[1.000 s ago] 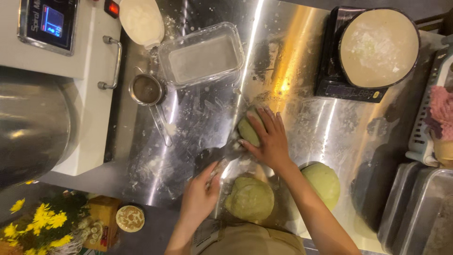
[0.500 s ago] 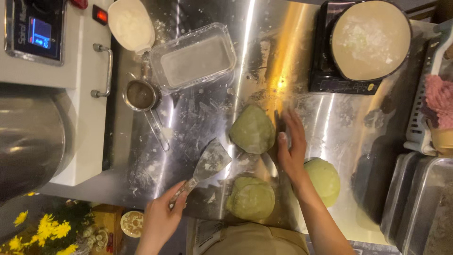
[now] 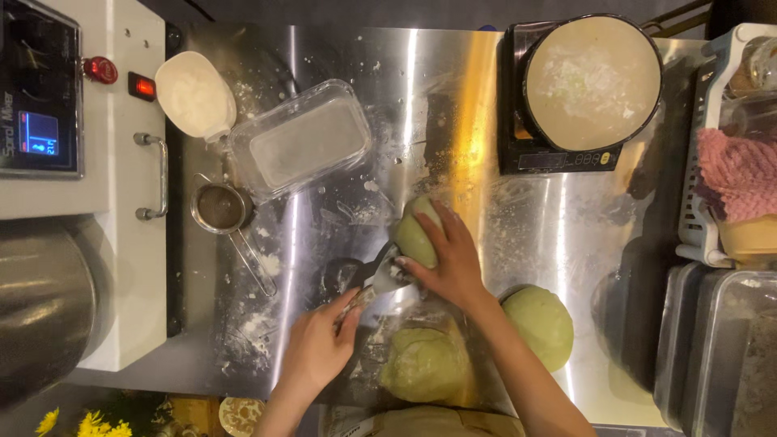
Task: The person portions green dough on a stainless steel countertop using a bench scraper and their hands. They repeatedly scoop flour from a nearby container and sprinkle it onto the dough and surface to prevent sticking, then cut and shape the dough into separate rounded pieces.
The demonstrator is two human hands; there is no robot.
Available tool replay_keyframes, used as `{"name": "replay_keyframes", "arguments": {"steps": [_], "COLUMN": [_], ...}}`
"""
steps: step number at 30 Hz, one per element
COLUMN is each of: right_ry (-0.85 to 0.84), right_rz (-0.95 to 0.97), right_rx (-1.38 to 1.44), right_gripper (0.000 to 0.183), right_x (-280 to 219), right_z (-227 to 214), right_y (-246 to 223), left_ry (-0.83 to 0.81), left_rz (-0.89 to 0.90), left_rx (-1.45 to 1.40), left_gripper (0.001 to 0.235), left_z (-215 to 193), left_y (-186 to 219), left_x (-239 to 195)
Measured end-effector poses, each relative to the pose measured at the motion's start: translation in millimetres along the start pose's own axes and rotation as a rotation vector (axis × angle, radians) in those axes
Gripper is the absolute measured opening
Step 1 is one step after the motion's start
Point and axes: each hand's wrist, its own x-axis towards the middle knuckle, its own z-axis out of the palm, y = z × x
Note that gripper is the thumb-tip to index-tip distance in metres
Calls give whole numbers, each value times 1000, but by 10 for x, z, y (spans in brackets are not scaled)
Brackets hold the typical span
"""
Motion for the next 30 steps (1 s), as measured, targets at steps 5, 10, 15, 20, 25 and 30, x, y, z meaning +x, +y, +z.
{"name": "replay_keyframes", "arguments": {"steps": [5, 10, 15, 20, 25, 30], "right_ry": [33, 21, 36, 202, 133, 129], "right_rz": [129, 77, -11, 73, 106, 113], "right_rx": [101, 8, -49, 259, 404, 406], "right_gripper": [89, 88, 83, 64, 56, 65], "right_x": [33, 22, -39, -207, -146, -44], "right_z": [-123, -88, -10, -92, -13, 10], "right_y": [129, 123, 143, 318, 448, 352], "left_ry": [-32, 20, 65, -38, 49, -20], "left_rz": [51, 34, -181, -281, 6, 98], "left_rx": [-77, -85, 101, 71, -33, -137], "left_gripper": [40, 40, 43, 39, 37, 40], "left_z": [128, -60, -417, -345, -120, 102], "left_y": [105, -105, -403, -421, -297, -88], "left_x": [239, -15, -322, -240, -10, 298]}}
